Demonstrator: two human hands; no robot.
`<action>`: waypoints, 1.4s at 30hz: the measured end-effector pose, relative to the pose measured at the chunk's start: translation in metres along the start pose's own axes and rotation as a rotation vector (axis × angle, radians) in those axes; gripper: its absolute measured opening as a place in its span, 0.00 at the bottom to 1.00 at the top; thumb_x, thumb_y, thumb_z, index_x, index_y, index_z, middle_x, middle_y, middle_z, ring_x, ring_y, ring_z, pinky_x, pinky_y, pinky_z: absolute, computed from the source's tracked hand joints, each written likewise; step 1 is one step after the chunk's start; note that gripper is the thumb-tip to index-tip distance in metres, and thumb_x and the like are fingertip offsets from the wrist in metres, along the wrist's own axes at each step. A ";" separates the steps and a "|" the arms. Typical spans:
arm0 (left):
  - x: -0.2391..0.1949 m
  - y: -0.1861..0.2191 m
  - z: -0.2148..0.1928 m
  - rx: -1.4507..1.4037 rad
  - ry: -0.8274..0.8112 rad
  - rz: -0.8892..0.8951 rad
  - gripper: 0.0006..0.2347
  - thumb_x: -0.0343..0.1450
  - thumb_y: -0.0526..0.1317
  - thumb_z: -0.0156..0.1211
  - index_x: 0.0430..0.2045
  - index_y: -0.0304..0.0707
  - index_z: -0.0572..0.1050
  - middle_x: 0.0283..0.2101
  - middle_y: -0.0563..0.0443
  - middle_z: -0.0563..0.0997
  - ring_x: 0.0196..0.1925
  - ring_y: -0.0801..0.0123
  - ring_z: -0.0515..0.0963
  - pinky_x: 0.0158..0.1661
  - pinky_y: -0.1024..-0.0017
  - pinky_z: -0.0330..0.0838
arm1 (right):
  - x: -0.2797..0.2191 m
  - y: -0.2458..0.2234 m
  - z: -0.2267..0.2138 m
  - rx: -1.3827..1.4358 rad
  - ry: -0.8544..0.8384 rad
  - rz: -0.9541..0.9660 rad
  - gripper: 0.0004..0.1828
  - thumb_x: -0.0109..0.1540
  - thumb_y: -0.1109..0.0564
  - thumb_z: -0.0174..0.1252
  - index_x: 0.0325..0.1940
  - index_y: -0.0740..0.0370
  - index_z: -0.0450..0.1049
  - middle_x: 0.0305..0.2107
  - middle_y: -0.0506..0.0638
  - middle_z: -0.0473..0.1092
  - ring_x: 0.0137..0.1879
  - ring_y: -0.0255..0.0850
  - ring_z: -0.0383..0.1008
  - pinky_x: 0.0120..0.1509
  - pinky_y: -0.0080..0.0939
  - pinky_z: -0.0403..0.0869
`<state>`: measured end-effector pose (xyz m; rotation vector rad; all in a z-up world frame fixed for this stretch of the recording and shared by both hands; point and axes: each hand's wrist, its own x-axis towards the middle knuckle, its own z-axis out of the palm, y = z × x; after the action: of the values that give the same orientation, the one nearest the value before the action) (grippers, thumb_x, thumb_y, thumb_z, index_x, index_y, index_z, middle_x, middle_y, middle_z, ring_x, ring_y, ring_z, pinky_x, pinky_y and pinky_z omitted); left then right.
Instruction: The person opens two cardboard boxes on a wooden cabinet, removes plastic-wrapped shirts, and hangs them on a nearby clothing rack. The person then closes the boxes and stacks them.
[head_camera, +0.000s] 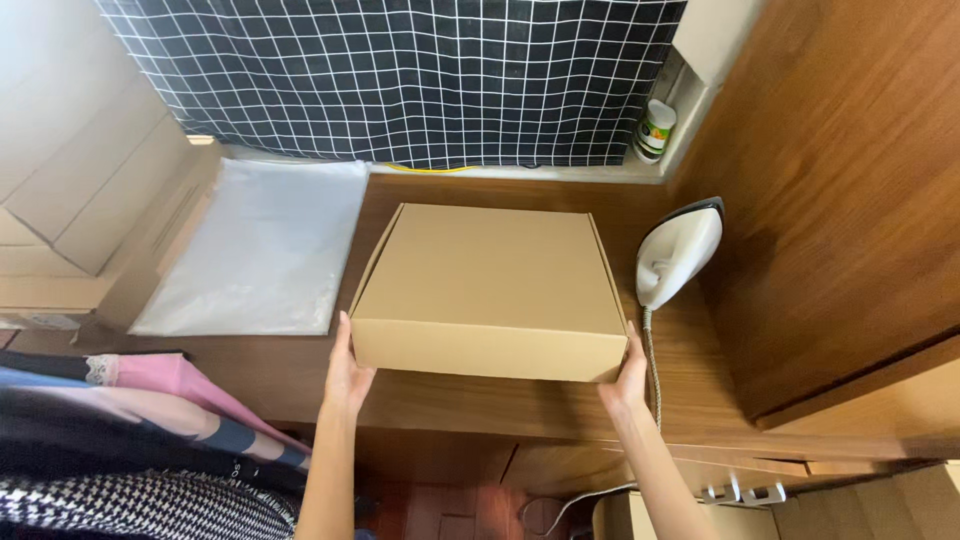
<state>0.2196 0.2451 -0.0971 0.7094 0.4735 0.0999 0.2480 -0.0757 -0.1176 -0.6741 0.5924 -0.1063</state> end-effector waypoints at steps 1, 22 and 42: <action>-0.003 0.001 0.000 -0.002 0.003 0.003 0.21 0.64 0.54 0.52 0.47 0.47 0.66 0.47 0.55 0.69 0.48 0.71 0.69 0.48 0.74 0.65 | 0.007 0.002 -0.007 -0.002 -0.002 0.003 0.20 0.53 0.41 0.56 0.41 0.55 0.71 0.33 0.49 0.71 0.35 0.38 0.74 0.39 0.36 0.74; -0.036 0.043 0.035 0.674 0.075 0.200 0.21 0.70 0.43 0.43 0.55 0.32 0.55 0.57 0.31 0.58 0.57 0.42 0.59 0.52 0.48 0.55 | -0.058 -0.061 0.056 -0.471 -0.310 0.071 0.29 0.63 0.49 0.35 0.62 0.69 0.44 0.58 0.67 0.48 0.64 0.59 0.45 0.64 0.65 0.42; 0.085 0.098 0.084 0.337 0.111 0.676 0.16 0.70 0.47 0.40 0.19 0.32 0.68 0.16 0.47 0.66 0.22 0.65 0.70 0.33 0.67 0.72 | -0.061 -0.161 0.188 -0.367 -0.557 -0.103 0.22 0.57 0.48 0.42 0.50 0.63 0.60 0.42 0.64 0.63 0.49 0.54 0.64 0.59 0.48 0.63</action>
<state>0.3399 0.2897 -0.0103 1.1798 0.3414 0.7095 0.3154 -0.0804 0.1283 -1.0432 0.0360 0.0972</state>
